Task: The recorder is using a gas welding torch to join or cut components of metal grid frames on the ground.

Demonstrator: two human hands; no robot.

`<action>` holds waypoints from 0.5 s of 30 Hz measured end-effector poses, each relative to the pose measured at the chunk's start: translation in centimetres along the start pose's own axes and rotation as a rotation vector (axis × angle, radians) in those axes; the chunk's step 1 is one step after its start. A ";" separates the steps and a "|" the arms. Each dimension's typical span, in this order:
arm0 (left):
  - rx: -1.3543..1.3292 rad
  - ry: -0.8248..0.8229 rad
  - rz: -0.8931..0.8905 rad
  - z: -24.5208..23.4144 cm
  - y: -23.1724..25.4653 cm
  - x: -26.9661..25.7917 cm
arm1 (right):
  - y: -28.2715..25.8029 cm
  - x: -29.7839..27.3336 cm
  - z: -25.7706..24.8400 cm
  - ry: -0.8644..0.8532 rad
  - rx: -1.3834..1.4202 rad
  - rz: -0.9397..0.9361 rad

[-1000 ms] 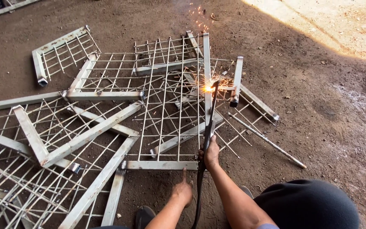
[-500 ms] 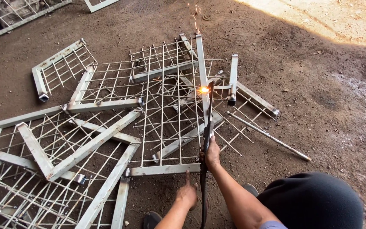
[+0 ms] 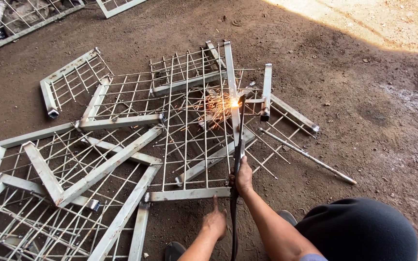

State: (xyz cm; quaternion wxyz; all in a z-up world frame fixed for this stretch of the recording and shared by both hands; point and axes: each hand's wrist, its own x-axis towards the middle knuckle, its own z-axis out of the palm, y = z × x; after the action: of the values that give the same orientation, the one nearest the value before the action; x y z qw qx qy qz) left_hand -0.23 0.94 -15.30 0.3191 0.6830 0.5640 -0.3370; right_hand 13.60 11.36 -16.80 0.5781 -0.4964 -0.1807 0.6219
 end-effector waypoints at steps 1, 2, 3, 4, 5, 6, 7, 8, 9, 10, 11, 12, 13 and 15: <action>0.016 0.009 0.005 0.1 0.0 0.1 | 0.0 0.0 0.0 0.017 -0.006 0.017; 0.032 0.018 0.010 0.3 -0.1 0.3 | 0.1 0.1 0.0 0.033 -0.011 0.034; 0.030 0.013 0.010 0.0 0.0 -0.2 | 0.2 0.1 0.0 0.034 -0.013 0.038; 0.020 0.027 0.008 -0.2 0.1 -0.6 | 0.2 0.2 -0.1 0.032 -0.009 0.033; 0.009 0.042 0.006 -0.4 0.2 -1.1 | 0.3 0.3 0.0 0.028 -0.005 0.027; 0.006 0.039 0.005 -0.5 0.2 -1.3 | 0.3 0.2 -0.1 0.028 -0.007 0.031; -0.013 0.058 0.003 -0.6 0.2 -1.4 | 0.3 0.2 -0.1 0.024 -0.017 0.021; -0.033 0.077 0.001 -0.8 0.3 -1.6 | 0.3 0.3 0.0 0.021 -0.028 0.011; -0.036 0.076 0.000 -0.8 0.3 -1.6 | 0.3 0.3 0.0 0.020 -0.030 0.014; -0.029 0.087 0.006 -0.8 0.4 -1.6 | 0.4 0.3 0.0 0.019 -0.032 0.019; -0.022 0.098 0.012 -0.9 0.4 -1.6 | 0.4 0.3 0.0 0.019 -0.033 0.024; -0.024 0.097 0.012 -0.9 0.4 -1.6 | 0.3 0.3 0.0 0.018 -0.035 0.025; -0.022 0.099 0.016 -0.9 0.4 -1.5 | 0.2 0.3 0.0 0.020 -0.034 0.024; -0.022 0.101 0.019 -0.8 0.5 -1.3 | 0.1 0.2 0.1 0.022 -0.035 0.023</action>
State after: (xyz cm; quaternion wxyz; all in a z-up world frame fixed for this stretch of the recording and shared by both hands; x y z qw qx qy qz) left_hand 0.12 0.81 -13.71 0.3009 0.7011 0.5764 -0.2929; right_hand 13.50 11.59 -16.92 0.5640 -0.5152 -0.1795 0.6199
